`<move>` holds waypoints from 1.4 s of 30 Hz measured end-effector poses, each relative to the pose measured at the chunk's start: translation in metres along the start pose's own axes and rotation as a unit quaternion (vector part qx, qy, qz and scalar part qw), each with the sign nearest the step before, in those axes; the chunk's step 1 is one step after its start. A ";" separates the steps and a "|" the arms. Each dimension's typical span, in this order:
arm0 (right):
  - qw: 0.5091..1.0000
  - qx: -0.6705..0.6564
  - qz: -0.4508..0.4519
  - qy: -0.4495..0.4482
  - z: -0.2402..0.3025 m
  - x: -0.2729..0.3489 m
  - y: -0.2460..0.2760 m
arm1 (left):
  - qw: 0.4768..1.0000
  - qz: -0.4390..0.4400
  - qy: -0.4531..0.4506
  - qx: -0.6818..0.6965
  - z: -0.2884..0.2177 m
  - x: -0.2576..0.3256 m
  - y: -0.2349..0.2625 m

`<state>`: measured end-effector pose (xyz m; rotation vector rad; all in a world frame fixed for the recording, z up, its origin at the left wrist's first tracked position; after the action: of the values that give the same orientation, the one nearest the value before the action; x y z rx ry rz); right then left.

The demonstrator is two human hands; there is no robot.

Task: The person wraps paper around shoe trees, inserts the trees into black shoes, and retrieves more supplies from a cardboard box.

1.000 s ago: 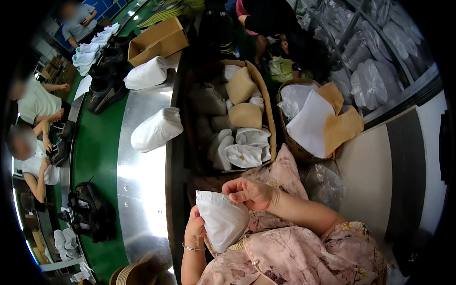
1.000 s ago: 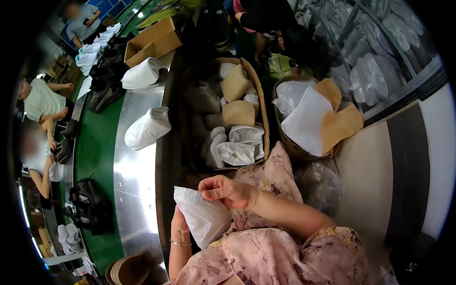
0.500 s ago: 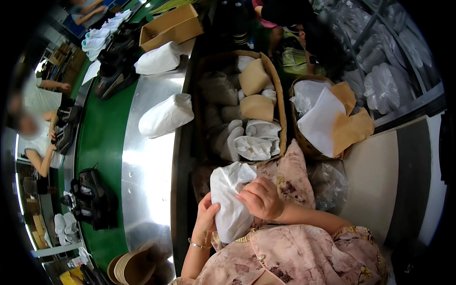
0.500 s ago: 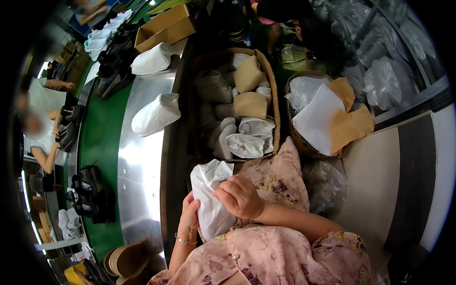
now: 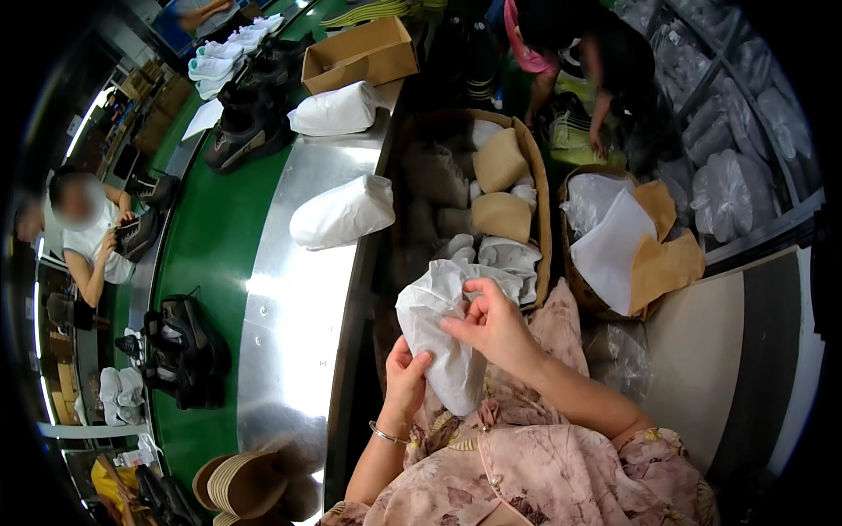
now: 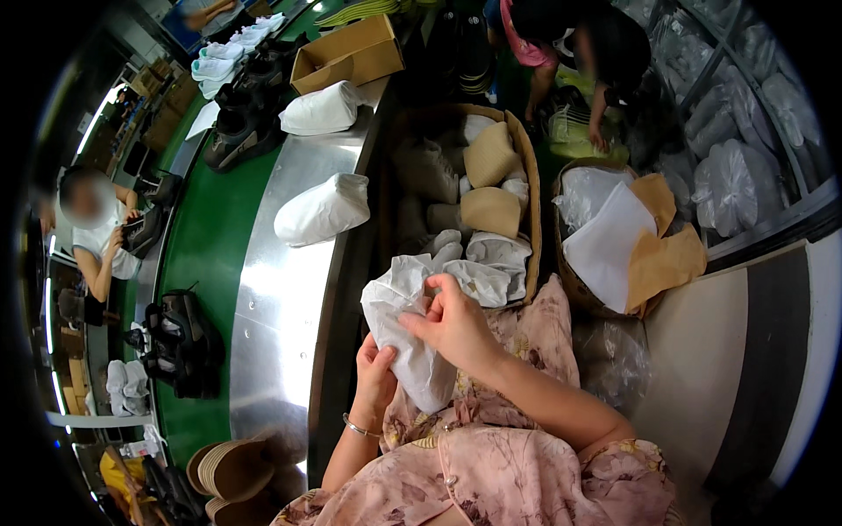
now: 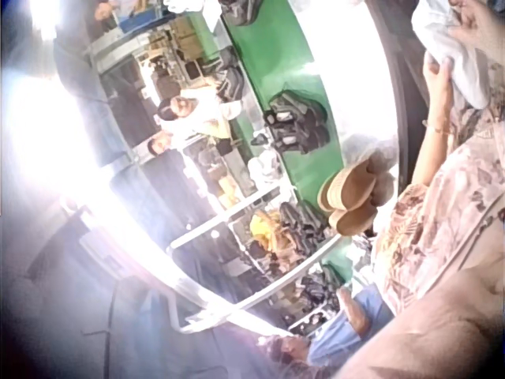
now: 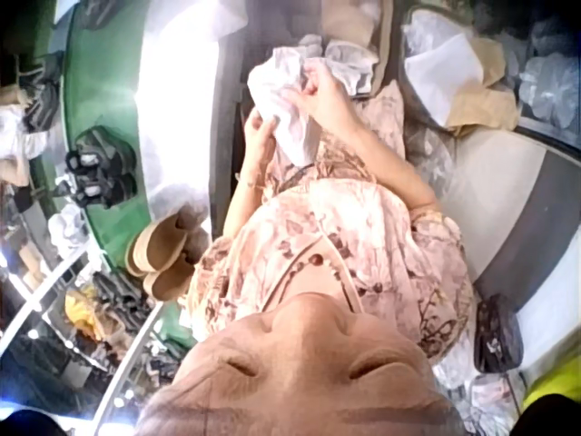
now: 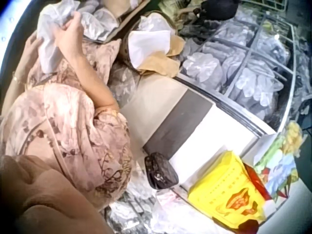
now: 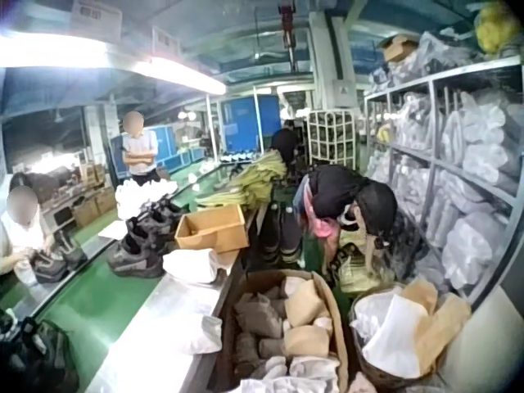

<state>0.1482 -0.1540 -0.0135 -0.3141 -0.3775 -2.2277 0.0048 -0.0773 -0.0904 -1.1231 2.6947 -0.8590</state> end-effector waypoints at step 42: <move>0.694 0.521 -0.021 0.497 0.017 0.074 -0.058 | 0.973 -0.030 0.088 0.211 0.034 -0.019 -0.019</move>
<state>0.0586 -0.1643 0.0182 1.4467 -0.9113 -1.5308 0.0406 -0.0910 -0.1107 -1.0719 2.4351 -1.5179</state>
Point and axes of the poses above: each hand's wrist, its own x-axis away from the middle knuckle, its own y-axis out of the back of the hand, z = x × y, the point moved 7 cm from there along -x, towards the middle knuckle, and after that the axes turned 12 degrees about -y, right-handed, at the moved point
